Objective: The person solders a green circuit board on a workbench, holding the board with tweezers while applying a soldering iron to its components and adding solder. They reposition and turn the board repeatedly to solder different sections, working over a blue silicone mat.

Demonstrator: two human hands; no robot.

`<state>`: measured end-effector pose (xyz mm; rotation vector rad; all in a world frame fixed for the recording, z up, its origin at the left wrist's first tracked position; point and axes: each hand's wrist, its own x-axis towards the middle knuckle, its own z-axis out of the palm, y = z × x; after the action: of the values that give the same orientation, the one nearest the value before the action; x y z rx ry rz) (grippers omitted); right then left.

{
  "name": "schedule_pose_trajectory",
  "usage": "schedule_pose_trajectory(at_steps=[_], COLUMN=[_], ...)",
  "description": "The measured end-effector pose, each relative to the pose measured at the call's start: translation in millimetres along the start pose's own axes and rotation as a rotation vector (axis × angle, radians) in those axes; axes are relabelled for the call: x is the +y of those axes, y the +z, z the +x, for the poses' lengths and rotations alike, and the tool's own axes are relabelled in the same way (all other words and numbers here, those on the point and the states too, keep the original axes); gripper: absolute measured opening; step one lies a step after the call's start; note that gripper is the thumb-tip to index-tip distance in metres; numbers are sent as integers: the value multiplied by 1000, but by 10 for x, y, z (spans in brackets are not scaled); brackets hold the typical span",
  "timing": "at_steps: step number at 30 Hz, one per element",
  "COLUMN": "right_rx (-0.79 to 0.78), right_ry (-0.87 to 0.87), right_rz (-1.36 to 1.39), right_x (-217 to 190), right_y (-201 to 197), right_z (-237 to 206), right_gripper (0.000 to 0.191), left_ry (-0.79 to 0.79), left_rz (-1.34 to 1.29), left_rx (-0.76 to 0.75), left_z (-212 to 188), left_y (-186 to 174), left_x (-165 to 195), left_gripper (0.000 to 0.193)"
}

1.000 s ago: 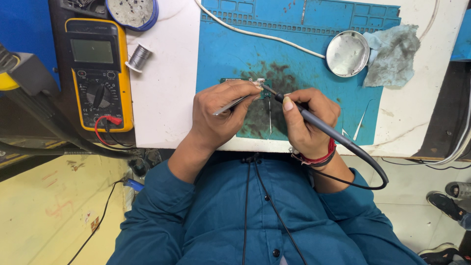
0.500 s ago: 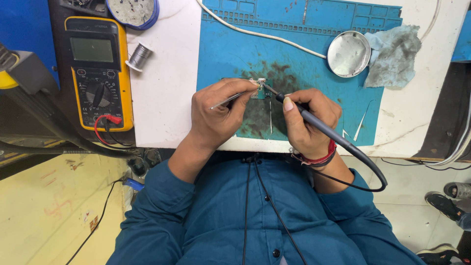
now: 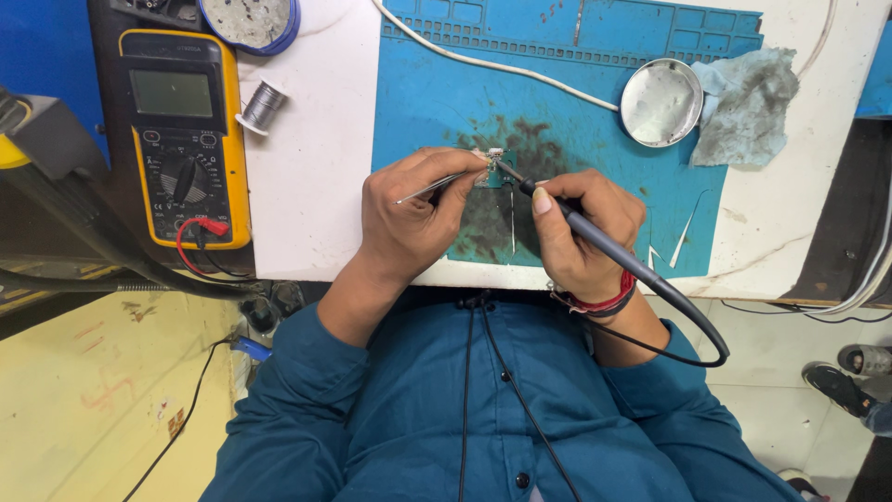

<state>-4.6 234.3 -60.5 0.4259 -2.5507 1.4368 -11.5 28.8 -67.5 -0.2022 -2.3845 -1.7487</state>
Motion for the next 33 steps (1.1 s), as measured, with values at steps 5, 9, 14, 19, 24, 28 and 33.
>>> schedule_pose_trajectory(at_steps=[5,9,14,19,24,28,33], right_rx=[-9,0,-6,-15,-6,-11,-18], right_ry=[-30,-30,-29,-19,-23,-30,-25], right_rz=[-19,-25,-24,-24,-2,-20,-28], right_x=[5,5,1,-7,-13,-20,-16], right_y=[8,12,19,19,27,17,18], right_z=[5,7,7,9,16,15,20], right_gripper=[11,10,10,9,9,9,10], left_ry=[4,6,-3,3,-9,-11,0], left_rz=[2,-3,-10,-6,5,0,0], left_rx=[8,6,5,10,13,12,10], left_z=[-5,-5,-7,-12,-8,-5,-5], left_y=[-2,1,3,1,0,0,-5], left_x=[-9,-18,-34,-30,-15,-10,-23], left_gripper=[13,13,13,13,12,12,13])
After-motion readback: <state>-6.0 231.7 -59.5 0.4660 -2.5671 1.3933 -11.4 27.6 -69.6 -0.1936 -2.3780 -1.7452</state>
